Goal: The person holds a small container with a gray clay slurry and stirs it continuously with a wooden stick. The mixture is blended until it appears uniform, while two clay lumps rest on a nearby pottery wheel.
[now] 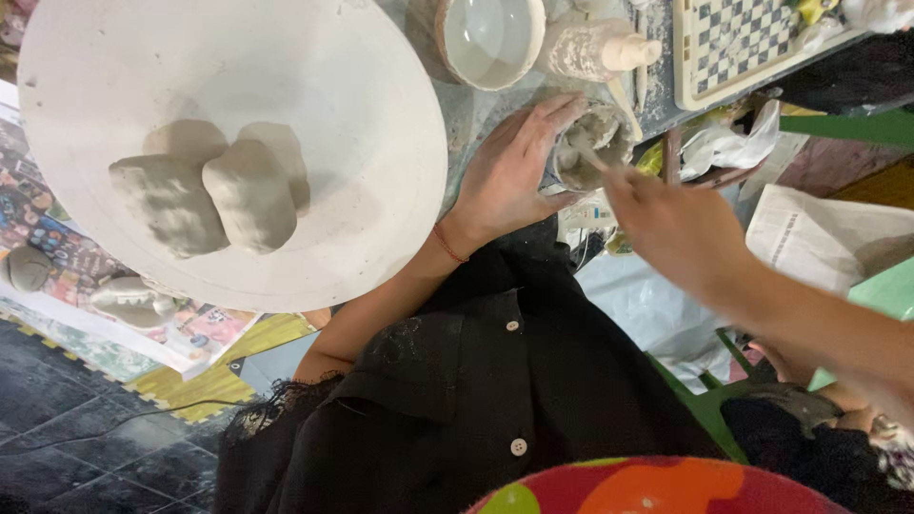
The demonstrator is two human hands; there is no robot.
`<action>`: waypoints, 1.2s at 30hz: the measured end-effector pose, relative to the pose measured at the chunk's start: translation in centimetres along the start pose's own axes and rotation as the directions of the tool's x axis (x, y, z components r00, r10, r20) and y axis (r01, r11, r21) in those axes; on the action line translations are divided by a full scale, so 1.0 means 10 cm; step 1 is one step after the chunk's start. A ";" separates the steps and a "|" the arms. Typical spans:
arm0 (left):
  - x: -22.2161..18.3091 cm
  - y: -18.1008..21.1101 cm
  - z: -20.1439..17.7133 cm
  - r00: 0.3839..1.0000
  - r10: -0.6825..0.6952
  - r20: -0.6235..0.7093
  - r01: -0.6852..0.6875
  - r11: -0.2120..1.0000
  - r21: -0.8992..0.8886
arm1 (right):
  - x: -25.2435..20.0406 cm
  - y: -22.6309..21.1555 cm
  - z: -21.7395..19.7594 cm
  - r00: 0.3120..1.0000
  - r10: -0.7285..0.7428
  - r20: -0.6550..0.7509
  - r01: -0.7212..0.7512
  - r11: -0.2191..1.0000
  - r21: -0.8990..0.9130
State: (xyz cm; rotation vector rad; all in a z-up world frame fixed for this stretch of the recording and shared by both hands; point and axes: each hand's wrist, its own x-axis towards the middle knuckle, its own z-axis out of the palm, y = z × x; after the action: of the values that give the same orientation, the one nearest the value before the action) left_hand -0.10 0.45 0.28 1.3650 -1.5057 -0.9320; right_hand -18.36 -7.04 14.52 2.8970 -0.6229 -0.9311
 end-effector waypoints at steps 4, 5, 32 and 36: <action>0.01 0.01 -0.02 0.999 -0.032 0.029 0.032 0.999 0.014 | 0.15 0.12 0.10 0.999 -0.044 -0.029 0.045 0.998 0.047; -0.01 0.03 -0.04 1.000 -0.017 0.009 0.017 1.000 -0.001 | 0.16 0.16 0.09 0.998 -0.053 -0.035 0.055 0.998 0.038; 0.01 0.08 0.04 0.997 0.025 -0.067 -0.024 1.000 0.007 | -0.18 -0.49 0.16 0.950 0.308 -0.041 -0.305 0.949 0.079; -0.03 0.13 0.06 1.000 -0.015 -0.021 0.015 1.000 0.001 | -0.19 -0.42 0.16 0.942 0.332 -0.055 -0.303 0.906 0.295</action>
State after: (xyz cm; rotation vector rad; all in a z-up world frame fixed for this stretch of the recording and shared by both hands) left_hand -1.08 0.85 1.22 1.3846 -1.4827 -0.9229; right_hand -19.15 -2.32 13.56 2.9160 -1.2679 -0.6919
